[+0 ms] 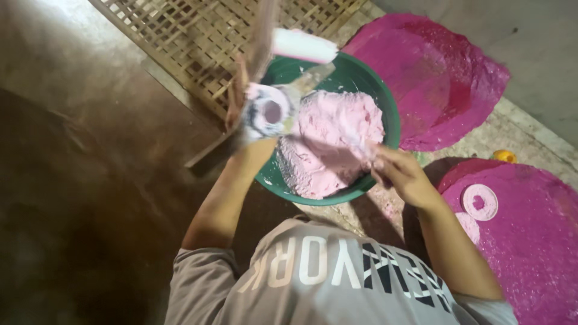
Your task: The person scoops pink dough from a green basin using a wooden paddle and a metal scoop. They press the dough into a circular mold on a pink mat, then release the formed round onto the mat. The process is repeated to create multiple dough rounds.
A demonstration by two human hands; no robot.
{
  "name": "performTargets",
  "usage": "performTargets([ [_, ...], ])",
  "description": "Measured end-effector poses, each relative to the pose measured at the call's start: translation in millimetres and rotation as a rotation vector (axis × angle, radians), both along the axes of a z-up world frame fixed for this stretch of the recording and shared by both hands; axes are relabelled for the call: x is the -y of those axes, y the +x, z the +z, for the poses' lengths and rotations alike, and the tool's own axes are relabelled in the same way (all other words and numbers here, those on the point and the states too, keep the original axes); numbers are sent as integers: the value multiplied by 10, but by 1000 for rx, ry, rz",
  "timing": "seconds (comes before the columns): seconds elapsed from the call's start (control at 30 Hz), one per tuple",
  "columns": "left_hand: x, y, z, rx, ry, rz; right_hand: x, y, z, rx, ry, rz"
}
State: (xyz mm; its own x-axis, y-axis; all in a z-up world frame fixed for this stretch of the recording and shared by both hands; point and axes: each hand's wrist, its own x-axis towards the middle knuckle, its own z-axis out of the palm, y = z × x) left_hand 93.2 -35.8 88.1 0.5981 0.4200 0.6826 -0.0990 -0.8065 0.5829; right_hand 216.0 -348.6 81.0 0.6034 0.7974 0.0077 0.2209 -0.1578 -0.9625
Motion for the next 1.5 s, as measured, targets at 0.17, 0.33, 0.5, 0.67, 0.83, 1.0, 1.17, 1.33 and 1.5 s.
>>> performTargets([
  [0.17,220,247,-24,-207,358,287,-450,-192,-168,333,-105,-211],
  [0.33,150,376,-157,-221,408,396,-608,-574,-291,210,-82,-132],
  [0.5,55,392,-196,-339,334,407,-386,-302,-254,439,168,89],
  [0.67,135,281,-182,-319,279,258,-394,11,-311,-120,16,-85],
  [0.83,-19,163,-185,-507,118,156,-387,-110,-80,91,-96,71],
  [1.0,-322,44,-299,-186,227,216,-378,116,655,282,-491,232],
  [1.17,-357,-22,-550,-29,152,185,-909,-2,564,1164,-1067,503],
  [1.33,-285,-9,-626,114,8,112,-1607,-230,32,1414,-916,658],
  [1.5,-238,-19,-511,123,39,185,-1629,-219,-16,1588,-886,891],
])
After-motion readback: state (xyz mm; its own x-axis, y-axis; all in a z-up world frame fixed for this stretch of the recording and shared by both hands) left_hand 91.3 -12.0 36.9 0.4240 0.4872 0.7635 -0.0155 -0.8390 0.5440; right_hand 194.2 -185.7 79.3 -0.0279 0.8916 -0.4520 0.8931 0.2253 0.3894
